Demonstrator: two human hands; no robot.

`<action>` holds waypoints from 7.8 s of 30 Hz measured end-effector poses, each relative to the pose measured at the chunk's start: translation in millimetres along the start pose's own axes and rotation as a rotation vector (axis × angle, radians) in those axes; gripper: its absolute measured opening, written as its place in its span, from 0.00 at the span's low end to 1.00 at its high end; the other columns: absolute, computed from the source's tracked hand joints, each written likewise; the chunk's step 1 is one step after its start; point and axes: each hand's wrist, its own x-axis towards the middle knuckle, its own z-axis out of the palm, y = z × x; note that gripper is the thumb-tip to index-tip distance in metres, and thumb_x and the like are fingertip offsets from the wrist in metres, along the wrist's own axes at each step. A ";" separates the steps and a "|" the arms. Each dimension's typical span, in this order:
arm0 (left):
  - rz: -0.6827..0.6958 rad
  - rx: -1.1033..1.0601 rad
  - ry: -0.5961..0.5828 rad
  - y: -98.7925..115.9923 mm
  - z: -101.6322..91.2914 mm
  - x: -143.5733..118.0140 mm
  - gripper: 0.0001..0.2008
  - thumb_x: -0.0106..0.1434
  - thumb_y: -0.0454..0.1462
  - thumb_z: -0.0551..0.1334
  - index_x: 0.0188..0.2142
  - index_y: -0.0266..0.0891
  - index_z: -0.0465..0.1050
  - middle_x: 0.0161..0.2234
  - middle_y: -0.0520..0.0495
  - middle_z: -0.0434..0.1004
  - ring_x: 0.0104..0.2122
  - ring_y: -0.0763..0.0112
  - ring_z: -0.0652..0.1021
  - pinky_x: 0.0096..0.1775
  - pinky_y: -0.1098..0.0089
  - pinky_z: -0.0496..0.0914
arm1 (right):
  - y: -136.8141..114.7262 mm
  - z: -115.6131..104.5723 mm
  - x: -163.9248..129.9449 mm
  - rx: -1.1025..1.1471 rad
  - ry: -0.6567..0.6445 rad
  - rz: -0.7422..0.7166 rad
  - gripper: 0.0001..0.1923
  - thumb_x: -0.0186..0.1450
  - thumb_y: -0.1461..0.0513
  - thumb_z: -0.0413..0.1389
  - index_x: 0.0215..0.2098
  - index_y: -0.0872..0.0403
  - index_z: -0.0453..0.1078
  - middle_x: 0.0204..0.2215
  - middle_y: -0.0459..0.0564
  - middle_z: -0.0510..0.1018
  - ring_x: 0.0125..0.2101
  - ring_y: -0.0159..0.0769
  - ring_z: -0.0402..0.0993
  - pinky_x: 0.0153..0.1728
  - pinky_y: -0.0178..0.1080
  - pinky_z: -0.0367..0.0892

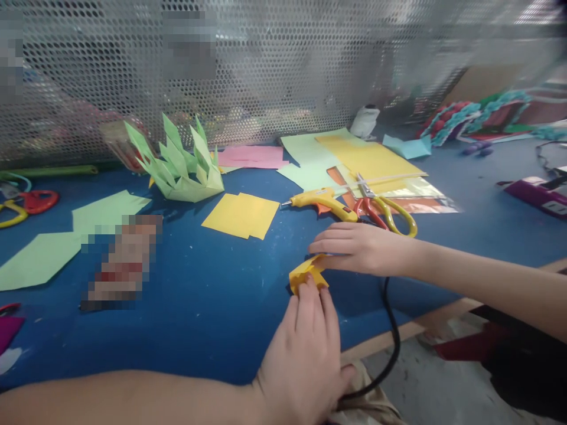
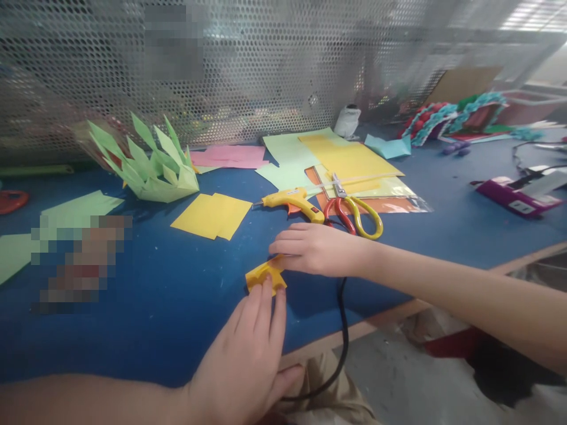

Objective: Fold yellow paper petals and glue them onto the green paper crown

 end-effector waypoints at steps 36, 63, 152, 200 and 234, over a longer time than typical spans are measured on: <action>-0.013 -0.003 0.025 -2.4 0.9 4.2 0.43 0.39 0.59 0.68 0.44 0.26 0.77 0.46 0.23 0.74 0.44 0.48 0.78 0.41 0.64 0.74 | -6.8 6.5 -8.1 0.039 0.032 0.120 0.12 0.69 0.65 0.48 0.45 0.54 0.72 0.50 0.48 0.74 0.49 0.36 0.67 0.48 0.40 0.66; -0.017 -0.007 -0.032 -1.1 -8.1 -0.5 0.39 0.44 0.56 0.68 0.46 0.26 0.75 0.47 0.29 0.76 0.44 0.52 0.75 0.42 0.62 0.71 | -86.0 3.6 6.0 -0.189 -0.086 0.599 0.16 0.63 0.69 0.49 0.47 0.56 0.71 0.60 0.58 0.62 0.57 0.52 0.53 0.51 0.53 0.59; -0.047 -0.213 -0.154 -78.9 -8.6 40.7 0.08 0.63 0.26 0.52 0.31 0.35 0.68 0.33 0.45 0.72 0.36 0.62 0.72 0.37 0.65 0.70 | -79.5 13.8 12.2 0.012 0.133 0.760 0.13 0.70 0.60 0.46 0.40 0.58 0.70 0.26 0.52 0.75 0.30 0.36 0.68 0.32 0.38 0.65; 0.081 -0.237 -0.096 -73.0 -17.7 39.5 0.10 0.63 0.25 0.52 0.32 0.34 0.69 0.35 0.45 0.73 0.35 0.65 0.72 0.37 0.67 0.70 | -77.7 9.5 9.6 0.133 0.132 0.756 0.09 0.69 0.63 0.49 0.42 0.56 0.70 0.32 0.51 0.78 0.32 0.37 0.63 0.35 0.40 0.66; 0.125 -0.121 -0.254 -73.6 -18.7 41.9 0.14 0.56 0.24 0.57 0.40 0.37 0.72 0.28 0.49 0.76 0.31 0.64 0.74 0.26 0.70 0.66 | -75.5 7.3 8.9 0.167 0.117 0.729 0.11 0.68 0.62 0.49 0.39 0.57 0.72 0.39 0.52 0.79 0.35 0.38 0.65 0.37 0.42 0.67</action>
